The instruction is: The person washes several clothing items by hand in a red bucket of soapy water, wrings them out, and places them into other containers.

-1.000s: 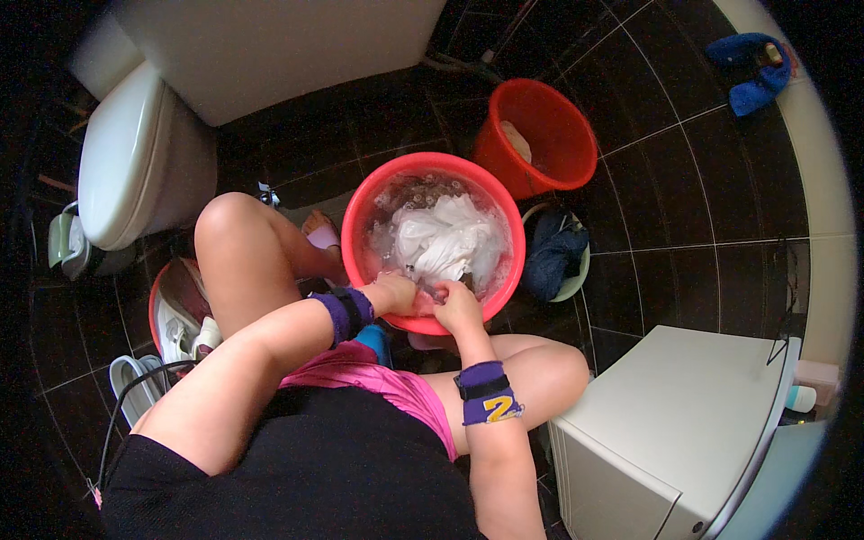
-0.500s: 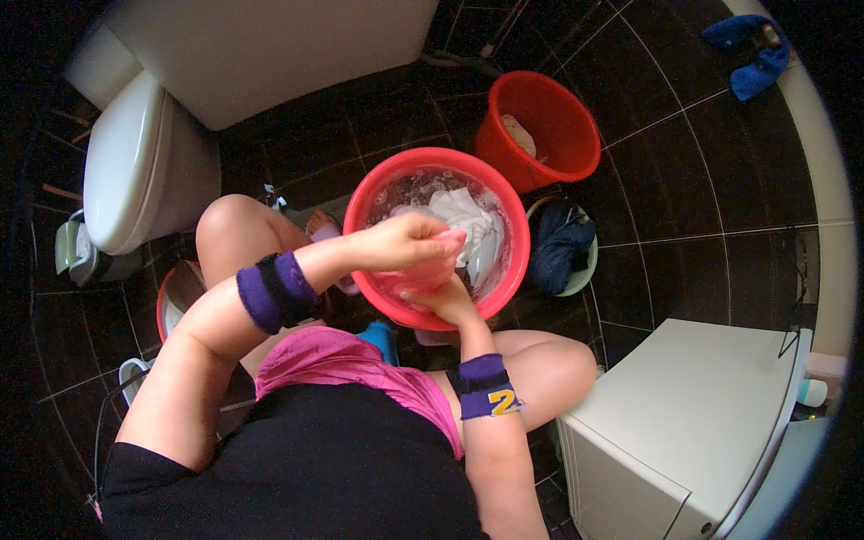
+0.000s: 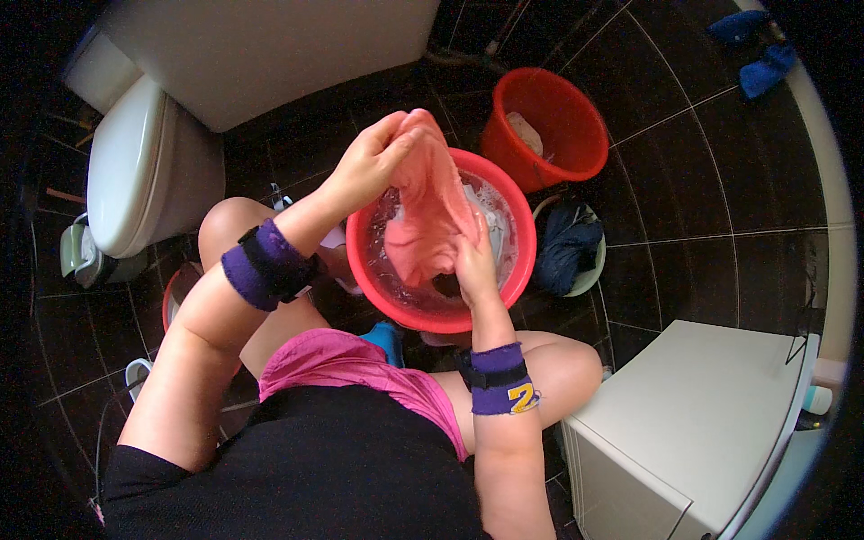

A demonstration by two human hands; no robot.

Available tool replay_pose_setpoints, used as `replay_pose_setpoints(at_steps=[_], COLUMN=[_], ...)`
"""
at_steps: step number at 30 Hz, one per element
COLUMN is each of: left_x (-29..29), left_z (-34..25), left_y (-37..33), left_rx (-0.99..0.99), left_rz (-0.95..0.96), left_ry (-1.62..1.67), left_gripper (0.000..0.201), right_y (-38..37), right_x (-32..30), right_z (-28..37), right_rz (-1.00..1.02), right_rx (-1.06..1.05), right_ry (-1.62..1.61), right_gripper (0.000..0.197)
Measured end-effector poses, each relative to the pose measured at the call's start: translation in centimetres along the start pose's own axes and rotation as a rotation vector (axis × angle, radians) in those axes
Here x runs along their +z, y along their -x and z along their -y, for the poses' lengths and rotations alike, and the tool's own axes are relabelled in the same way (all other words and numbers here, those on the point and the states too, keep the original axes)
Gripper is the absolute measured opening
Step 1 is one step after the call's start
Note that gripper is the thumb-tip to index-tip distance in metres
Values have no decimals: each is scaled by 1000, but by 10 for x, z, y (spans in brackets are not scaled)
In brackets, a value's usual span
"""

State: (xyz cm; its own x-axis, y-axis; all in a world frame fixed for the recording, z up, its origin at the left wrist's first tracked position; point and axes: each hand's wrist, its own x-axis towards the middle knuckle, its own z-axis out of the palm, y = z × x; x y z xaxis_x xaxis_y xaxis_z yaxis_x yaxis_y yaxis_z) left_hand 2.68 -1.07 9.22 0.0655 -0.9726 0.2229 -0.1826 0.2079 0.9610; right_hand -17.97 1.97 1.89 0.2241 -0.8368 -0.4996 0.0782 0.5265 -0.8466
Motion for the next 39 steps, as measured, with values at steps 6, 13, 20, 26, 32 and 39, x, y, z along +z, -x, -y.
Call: replay_pose_setpoints(at_steps=[6, 13, 20, 26, 32, 39], left_x=[24, 67, 75, 81, 97, 108], left_z=[107, 176, 185, 216, 187, 160], left_y=[33, 73, 67, 79, 88, 88], left_rx=[-197, -416, -659, -426, -808, -1052], left_rz=[-20, 324, 496, 665, 325, 129], left_ry=[-307, -526, -569, -887, -727, -619], left_gripper=[38, 42, 62, 37, 37, 41], right_y=[-44, -64, -86, -94, -88, -108], right_x=[-31, -43, -60, -55, -67, -99], right_z=[-39, -101, -108, -131, -124, -144], right_rz=[-69, 17, 172, 38, 124, 242], right_rx=[-442, -552, -387, -613, -170, -38], right_ry=[367, 833, 623, 1023, 560, 449], right_gripper=[50, 66, 77, 79, 81, 77])
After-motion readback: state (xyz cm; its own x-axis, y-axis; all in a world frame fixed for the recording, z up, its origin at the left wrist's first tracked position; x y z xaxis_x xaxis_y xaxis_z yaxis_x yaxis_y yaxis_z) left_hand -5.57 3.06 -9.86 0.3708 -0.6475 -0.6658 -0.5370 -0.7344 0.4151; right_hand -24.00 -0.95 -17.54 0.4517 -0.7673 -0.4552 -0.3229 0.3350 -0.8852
